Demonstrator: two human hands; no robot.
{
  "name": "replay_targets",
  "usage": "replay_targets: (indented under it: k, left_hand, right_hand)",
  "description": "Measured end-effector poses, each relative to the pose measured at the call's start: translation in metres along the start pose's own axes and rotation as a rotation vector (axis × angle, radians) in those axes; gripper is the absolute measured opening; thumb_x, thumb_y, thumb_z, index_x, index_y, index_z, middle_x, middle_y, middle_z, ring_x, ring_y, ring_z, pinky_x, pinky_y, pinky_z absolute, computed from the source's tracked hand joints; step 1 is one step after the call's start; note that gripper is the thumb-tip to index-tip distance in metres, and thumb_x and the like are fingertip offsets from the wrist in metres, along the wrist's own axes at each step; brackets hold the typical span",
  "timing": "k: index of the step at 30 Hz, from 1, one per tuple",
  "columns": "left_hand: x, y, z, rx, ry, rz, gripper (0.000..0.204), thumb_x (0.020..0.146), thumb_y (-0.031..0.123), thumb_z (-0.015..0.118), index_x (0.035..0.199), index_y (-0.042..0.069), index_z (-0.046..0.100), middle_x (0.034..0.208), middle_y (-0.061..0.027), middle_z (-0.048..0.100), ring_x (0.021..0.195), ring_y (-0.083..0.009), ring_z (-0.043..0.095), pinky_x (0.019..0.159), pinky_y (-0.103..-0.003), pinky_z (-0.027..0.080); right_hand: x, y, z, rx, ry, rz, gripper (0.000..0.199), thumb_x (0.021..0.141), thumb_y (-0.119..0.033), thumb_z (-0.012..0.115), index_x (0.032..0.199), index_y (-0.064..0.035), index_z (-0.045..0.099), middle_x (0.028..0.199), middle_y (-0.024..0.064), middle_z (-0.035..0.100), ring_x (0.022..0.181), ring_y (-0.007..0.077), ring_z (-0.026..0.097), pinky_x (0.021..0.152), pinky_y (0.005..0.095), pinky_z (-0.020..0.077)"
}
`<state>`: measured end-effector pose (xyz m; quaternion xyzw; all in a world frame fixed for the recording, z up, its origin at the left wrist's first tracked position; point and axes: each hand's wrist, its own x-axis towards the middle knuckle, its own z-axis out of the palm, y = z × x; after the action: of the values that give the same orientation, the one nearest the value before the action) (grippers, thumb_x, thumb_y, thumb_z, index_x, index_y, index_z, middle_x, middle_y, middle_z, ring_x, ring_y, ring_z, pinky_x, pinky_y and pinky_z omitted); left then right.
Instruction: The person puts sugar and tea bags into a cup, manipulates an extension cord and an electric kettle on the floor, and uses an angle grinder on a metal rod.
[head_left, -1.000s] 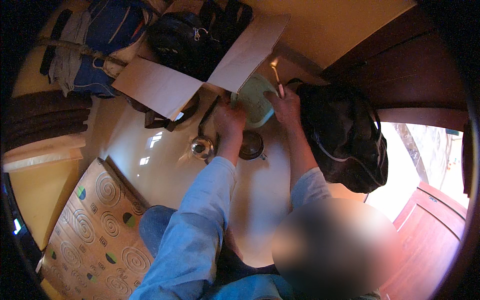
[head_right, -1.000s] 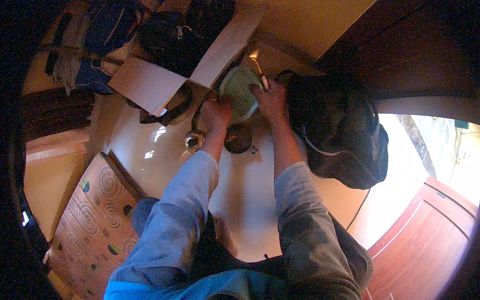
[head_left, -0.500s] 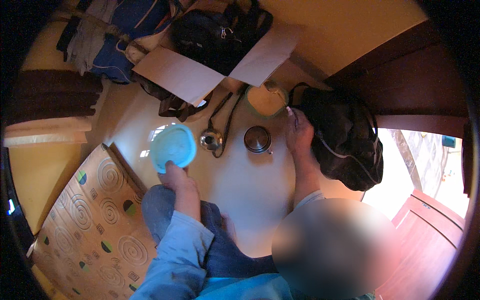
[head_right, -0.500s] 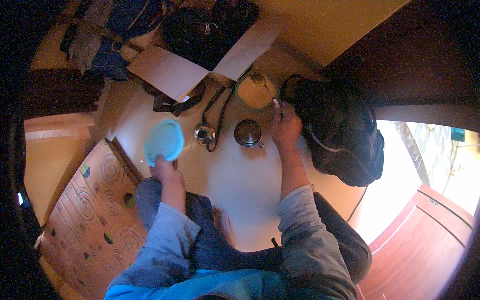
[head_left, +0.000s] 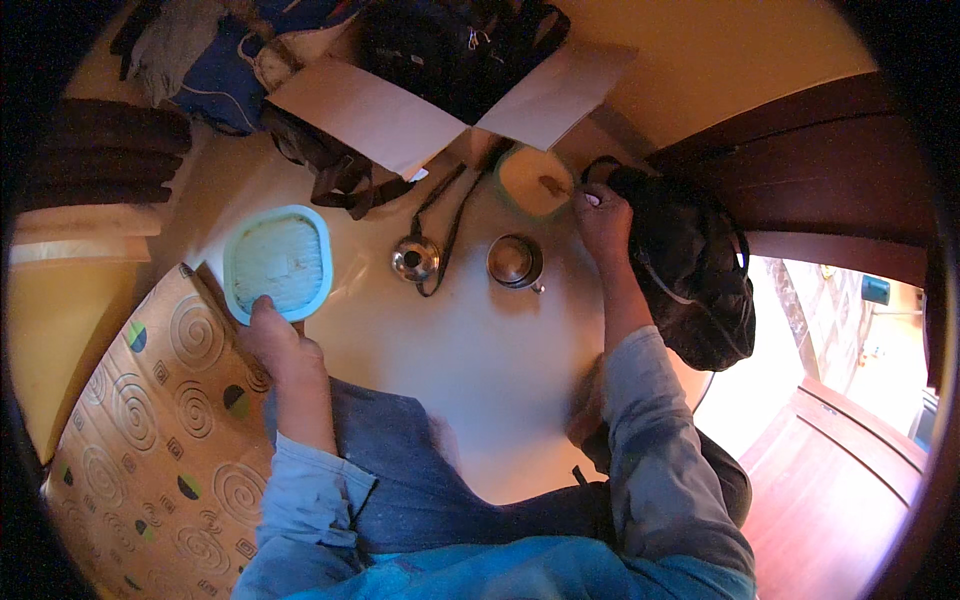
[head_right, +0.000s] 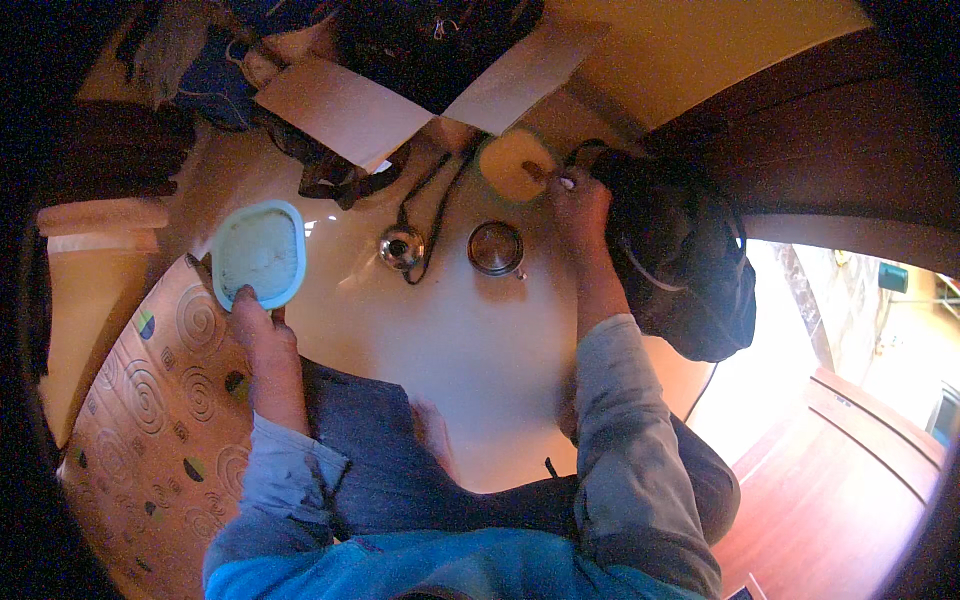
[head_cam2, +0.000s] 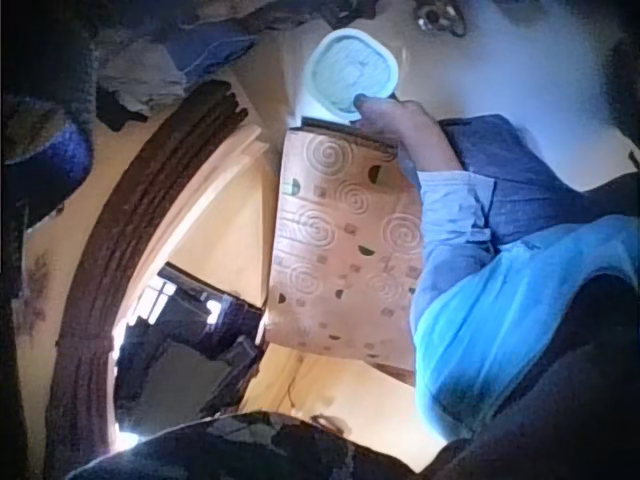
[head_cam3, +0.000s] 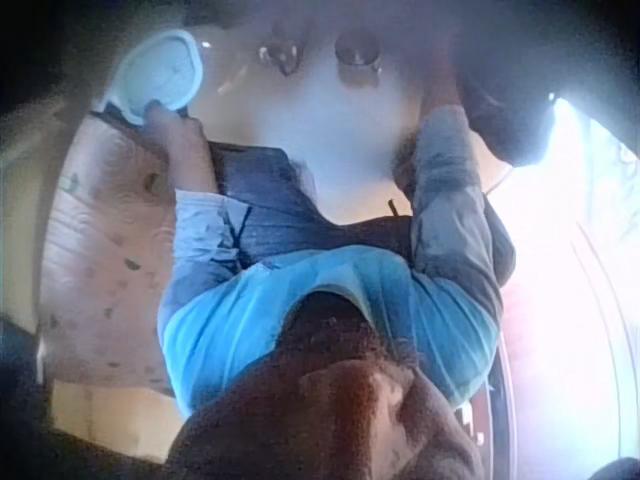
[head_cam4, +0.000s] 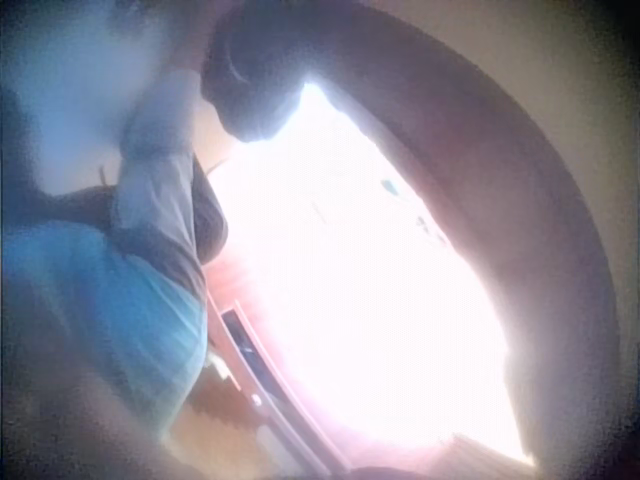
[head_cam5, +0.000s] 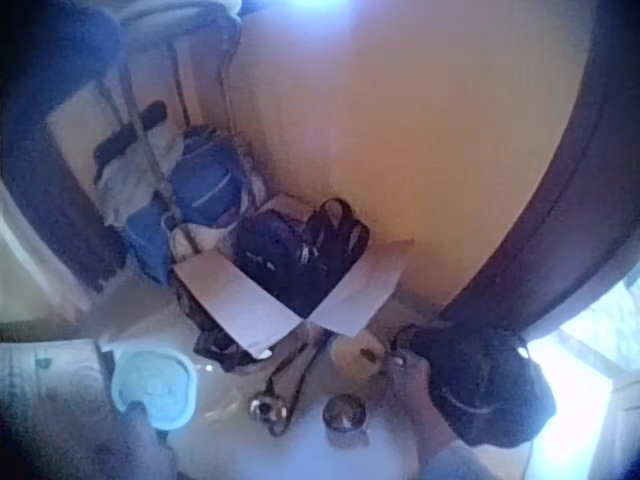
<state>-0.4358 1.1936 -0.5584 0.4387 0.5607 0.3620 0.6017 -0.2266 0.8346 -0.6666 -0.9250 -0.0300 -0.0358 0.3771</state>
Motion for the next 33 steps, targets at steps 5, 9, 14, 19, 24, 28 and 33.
replay_targets:
  k: [5,9,14,19,24,28,33]
  left_hand:
    - [-0.006,0.030,0.015,-0.011,0.034,-0.020,0.049,0.089,0.009,0.053,0.137,0.003,0.042,0.127,-0.0145,0.054,0.107,-0.0294,0.061,0.084,-0.041,0.055]
    - [-0.001,0.034,0.020,0.005,0.027,0.018,0.050,0.088,0.008,0.053,0.136,0.002,0.042,0.127,-0.0152,0.053,0.107,-0.0299,0.060,0.084,-0.042,0.055]
    - [0.000,0.038,0.022,-0.035,0.030,-0.037,0.049,0.088,0.007,0.053,0.135,0.001,0.042,0.126,-0.0164,0.054,0.107,-0.0302,0.061,0.082,-0.041,0.055]
    - [0.005,0.035,0.020,-0.047,0.008,-0.006,0.048,0.089,0.009,0.053,0.135,0.001,0.042,0.126,-0.0169,0.054,0.107,-0.0303,0.060,0.084,-0.040,0.055]
    - [0.007,0.037,0.025,-0.073,0.041,-0.044,0.046,0.091,0.008,0.052,0.136,0.001,0.042,0.128,-0.0170,0.053,0.109,-0.0303,0.059,0.085,-0.040,0.055]
    - [0.005,0.035,0.027,-0.102,0.039,-0.058,0.046,0.092,0.008,0.050,0.136,0.002,0.041,0.128,-0.0175,0.053,0.111,-0.0302,0.059,0.085,-0.040,0.056]
    - [-0.007,0.036,0.039,-0.098,0.030,-0.052,0.044,0.089,0.014,0.056,0.130,-0.001,0.047,0.124,-0.0153,0.054,0.106,-0.0253,0.058,0.079,-0.036,0.050]
  right_hand:
    - [-0.003,0.016,0.031,0.364,0.214,0.230,0.026,0.094,-0.022,0.058,0.088,0.0011,0.068,0.078,0.0071,0.068,0.070,0.0132,0.056,0.067,0.0303,0.0474]
    - [-0.009,0.019,0.049,0.377,0.282,0.306,0.030,0.096,-0.023,0.054,0.088,0.0008,0.069,0.079,0.0066,0.068,0.073,0.0134,0.058,0.069,0.0311,0.0473]
    - [-0.012,0.019,0.050,0.288,0.293,0.432,0.035,0.096,-0.026,0.049,0.088,0.0016,0.069,0.079,0.0080,0.068,0.068,0.0160,0.060,0.065,0.0310,0.0475]
    - [-0.024,0.014,0.042,0.811,0.251,0.569,0.034,0.096,-0.025,0.046,0.090,0.0020,0.067,0.077,0.0091,0.067,0.058,0.0167,0.058,0.052,0.0296,0.0461]
    - [-0.027,0.011,0.034,0.888,0.301,0.573,0.029,0.097,-0.024,0.046,0.096,0.0011,0.061,0.073,0.0087,0.063,0.056,0.0152,0.056,0.048,0.0293,0.0449]
    - [-0.031,0.003,0.023,0.944,0.363,0.620,0.028,0.098,-0.022,0.047,0.090,0.0002,0.063,0.078,0.0103,0.069,0.052,0.0157,0.055,0.047,0.0302,0.0450]
    - [-0.049,-0.007,-0.003,0.937,0.366,0.552,0.027,0.098,-0.023,0.049,0.091,-0.0005,0.061,0.082,0.0120,0.070,0.052,0.0151,0.055,0.045,0.0303,0.0450]
